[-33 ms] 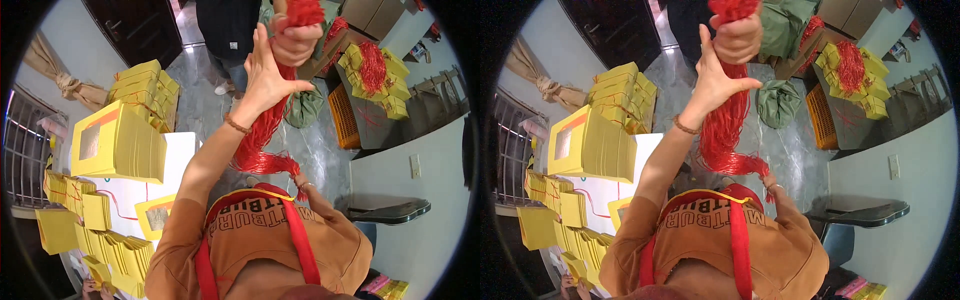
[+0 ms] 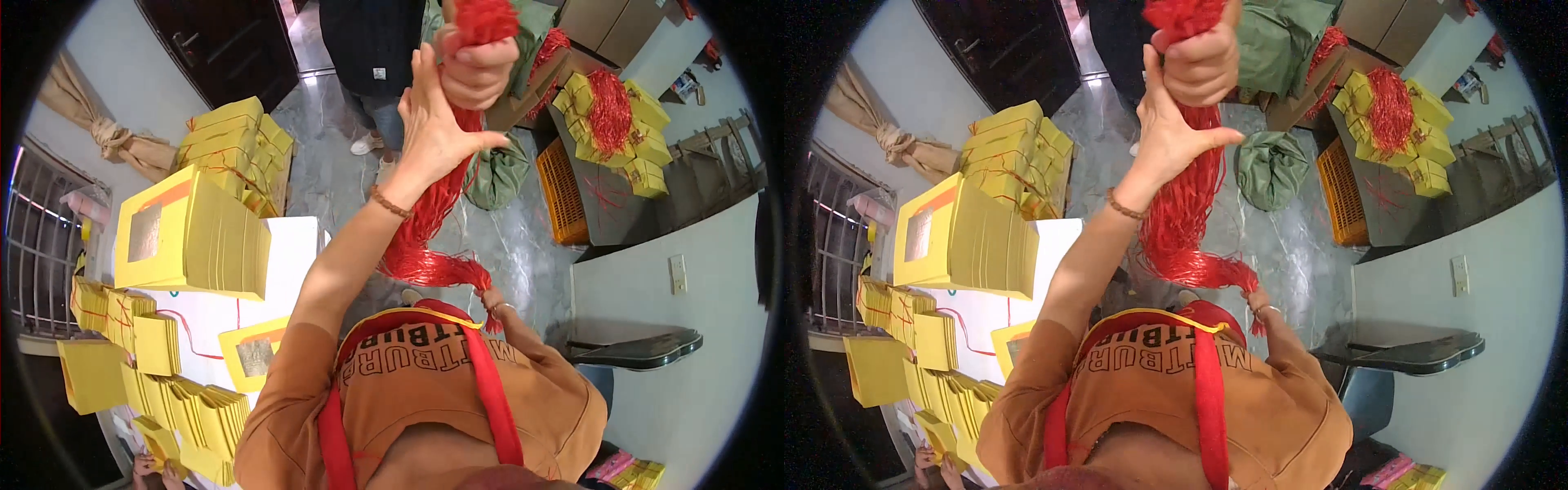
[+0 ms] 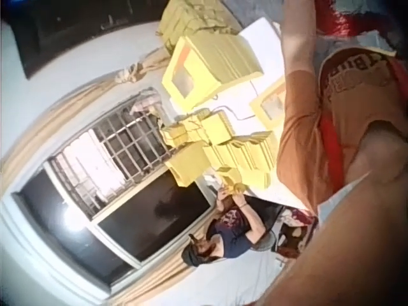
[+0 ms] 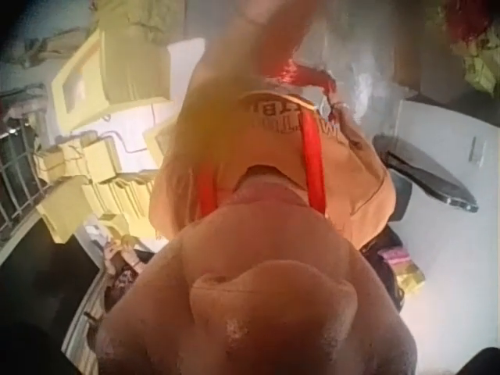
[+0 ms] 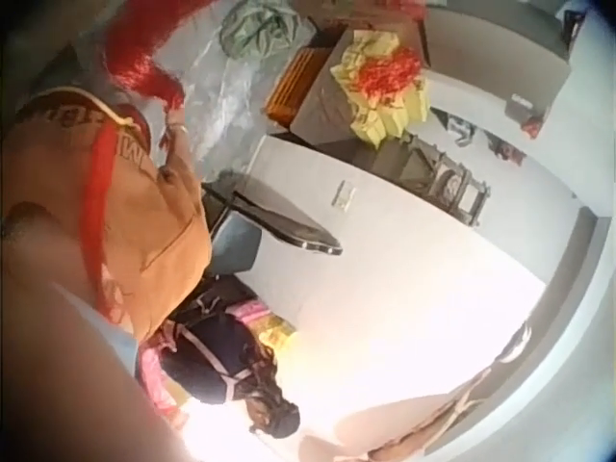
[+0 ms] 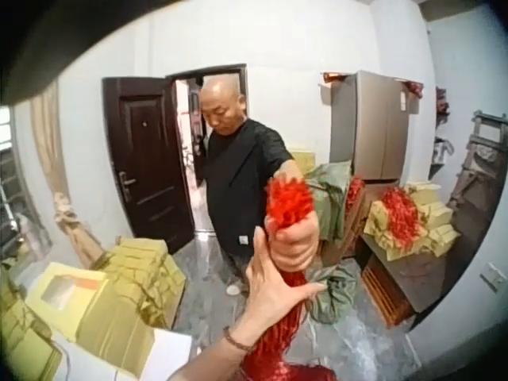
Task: Folding sheets of joss paper and tying them into bundles using red plastic ribbon.
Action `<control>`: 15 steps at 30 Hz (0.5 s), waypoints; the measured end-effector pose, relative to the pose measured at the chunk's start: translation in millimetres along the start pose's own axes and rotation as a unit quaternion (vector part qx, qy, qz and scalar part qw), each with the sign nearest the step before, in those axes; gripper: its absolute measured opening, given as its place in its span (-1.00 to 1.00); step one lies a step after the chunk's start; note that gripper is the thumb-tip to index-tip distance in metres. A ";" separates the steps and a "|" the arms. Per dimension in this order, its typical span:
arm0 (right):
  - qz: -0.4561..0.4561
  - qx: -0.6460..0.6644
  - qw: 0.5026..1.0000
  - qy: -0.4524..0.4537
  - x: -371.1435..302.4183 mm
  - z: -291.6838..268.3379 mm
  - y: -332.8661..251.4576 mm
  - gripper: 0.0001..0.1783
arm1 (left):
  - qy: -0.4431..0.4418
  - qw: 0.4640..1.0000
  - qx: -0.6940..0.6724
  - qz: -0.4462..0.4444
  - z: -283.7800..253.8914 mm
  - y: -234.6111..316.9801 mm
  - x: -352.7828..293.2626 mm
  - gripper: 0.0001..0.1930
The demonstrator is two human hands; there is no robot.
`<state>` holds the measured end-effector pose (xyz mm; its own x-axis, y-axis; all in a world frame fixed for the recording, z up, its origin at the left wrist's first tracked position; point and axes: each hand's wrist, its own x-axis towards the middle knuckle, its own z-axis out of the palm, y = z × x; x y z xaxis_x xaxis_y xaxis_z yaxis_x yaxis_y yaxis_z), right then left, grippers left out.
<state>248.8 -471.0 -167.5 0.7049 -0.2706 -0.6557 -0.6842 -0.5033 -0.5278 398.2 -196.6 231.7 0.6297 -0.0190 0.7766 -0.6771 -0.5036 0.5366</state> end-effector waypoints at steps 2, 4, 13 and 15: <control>0.044 0.090 0.993 -0.062 -19.4 -15.5 1.1 -0.79 | 0.082 0.989 -0.119 -0.030 15.3 -14.9 5.1 0.16; 0.034 0.122 0.991 -0.053 -24.2 -20.3 7.2 -0.80 | 0.080 0.976 -0.195 -0.049 34.9 -36.8 8.8 0.00; 0.053 0.076 0.992 -0.080 15.5 -21.6 20.1 -0.75 | 0.033 0.887 -0.437 -0.146 31.7 -79.6 32.0 -0.82; 0.045 -0.039 0.996 -0.062 34.7 -27.2 20.2 -0.75 | 0.029 0.914 -0.373 -0.155 23.9 -103.6 33.3 -0.90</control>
<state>264.6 -512.9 -186.2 0.6089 -0.2169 -0.7630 -0.7240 -0.5451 -0.4227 498.4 -165.6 194.1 0.8285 0.0814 0.5540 -0.5549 0.2527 0.7926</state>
